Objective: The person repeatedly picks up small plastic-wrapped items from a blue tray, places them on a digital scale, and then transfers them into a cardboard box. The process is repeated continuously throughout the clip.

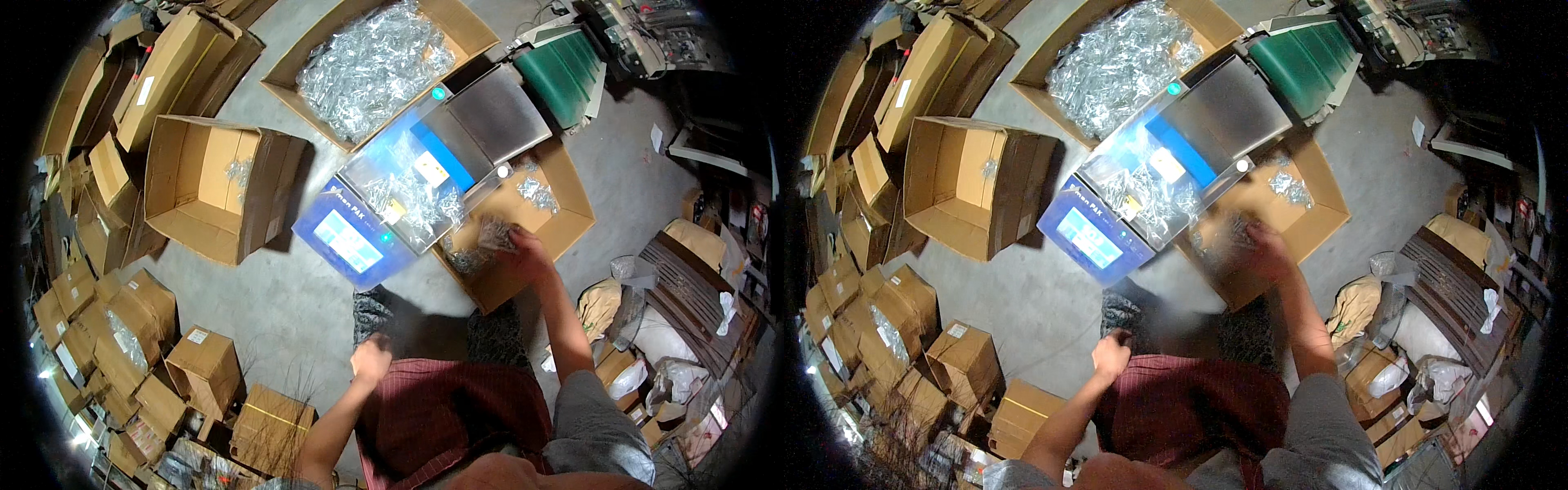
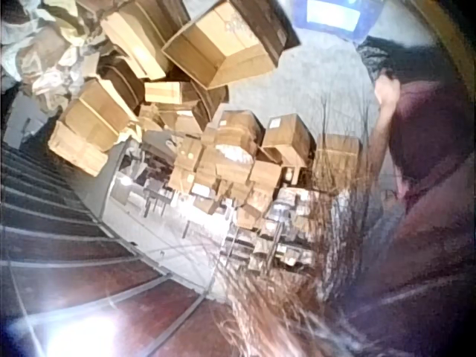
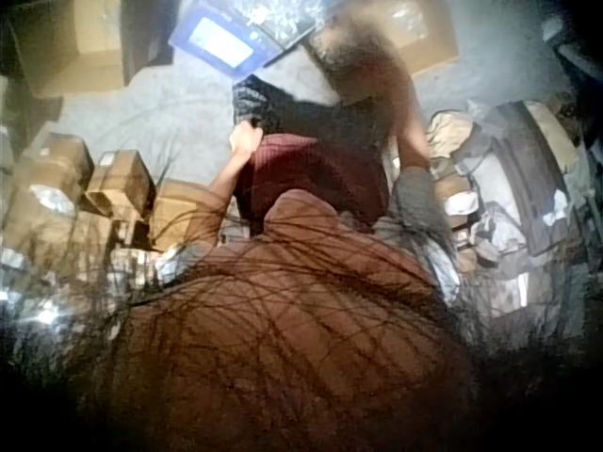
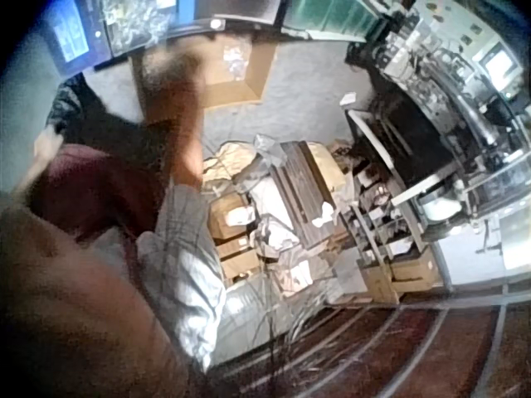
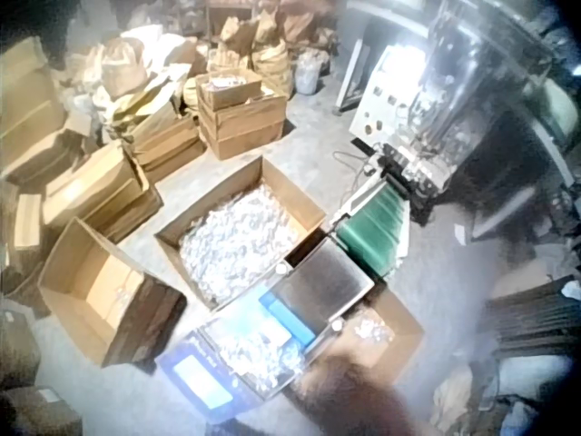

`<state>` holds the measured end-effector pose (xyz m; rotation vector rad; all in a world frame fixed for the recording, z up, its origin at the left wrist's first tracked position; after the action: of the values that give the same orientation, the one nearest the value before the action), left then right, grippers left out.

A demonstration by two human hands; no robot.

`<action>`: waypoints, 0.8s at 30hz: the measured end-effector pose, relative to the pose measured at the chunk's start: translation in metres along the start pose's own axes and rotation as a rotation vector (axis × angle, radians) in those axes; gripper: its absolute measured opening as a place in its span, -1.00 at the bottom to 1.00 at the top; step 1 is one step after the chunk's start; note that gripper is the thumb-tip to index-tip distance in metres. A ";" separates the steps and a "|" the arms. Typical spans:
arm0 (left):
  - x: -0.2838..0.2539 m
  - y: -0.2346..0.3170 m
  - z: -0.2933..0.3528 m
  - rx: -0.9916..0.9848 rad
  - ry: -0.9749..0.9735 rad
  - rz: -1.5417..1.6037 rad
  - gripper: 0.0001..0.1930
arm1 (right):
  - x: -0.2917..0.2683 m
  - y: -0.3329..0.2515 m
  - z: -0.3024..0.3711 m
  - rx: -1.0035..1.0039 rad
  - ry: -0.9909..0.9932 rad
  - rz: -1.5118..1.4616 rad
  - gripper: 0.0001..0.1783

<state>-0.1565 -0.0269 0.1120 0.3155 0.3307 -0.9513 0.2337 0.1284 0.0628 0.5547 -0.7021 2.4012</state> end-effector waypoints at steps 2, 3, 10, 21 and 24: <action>-0.002 0.003 0.001 -0.007 -0.016 -0.006 -0.71 | 0.011 -0.020 0.005 -0.068 0.096 0.065 -0.57; -0.001 0.003 0.000 -0.007 -0.021 -0.014 -0.72 | 0.022 -0.030 0.006 -0.111 0.076 0.090 -0.57; 0.006 -0.008 -0.003 -0.018 0.041 -0.005 -0.70 | 0.100 -0.075 -0.004 -0.243 0.024 0.253 -0.55; 0.032 -0.007 -0.004 0.111 0.113 0.107 -0.62 | -0.245 0.054 -0.125 -0.286 0.502 1.868 -0.22; 0.023 0.013 0.002 0.122 0.144 0.261 -0.62 | -0.280 0.092 -0.148 -0.181 0.515 1.138 -0.02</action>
<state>-0.1333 -0.0378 0.1058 0.5275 0.3543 -0.6942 0.3538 0.0379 -0.2308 -0.7485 -1.1618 3.1895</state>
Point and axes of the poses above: each hand's wrist, its own z-axis away from the middle knuckle, its own x-axis out of the palm, y = z × x, the point moved 7 cm from there along -z, towards the middle knuckle, and after that the axes turned 1 degree about -x, right-handed, at the moved point
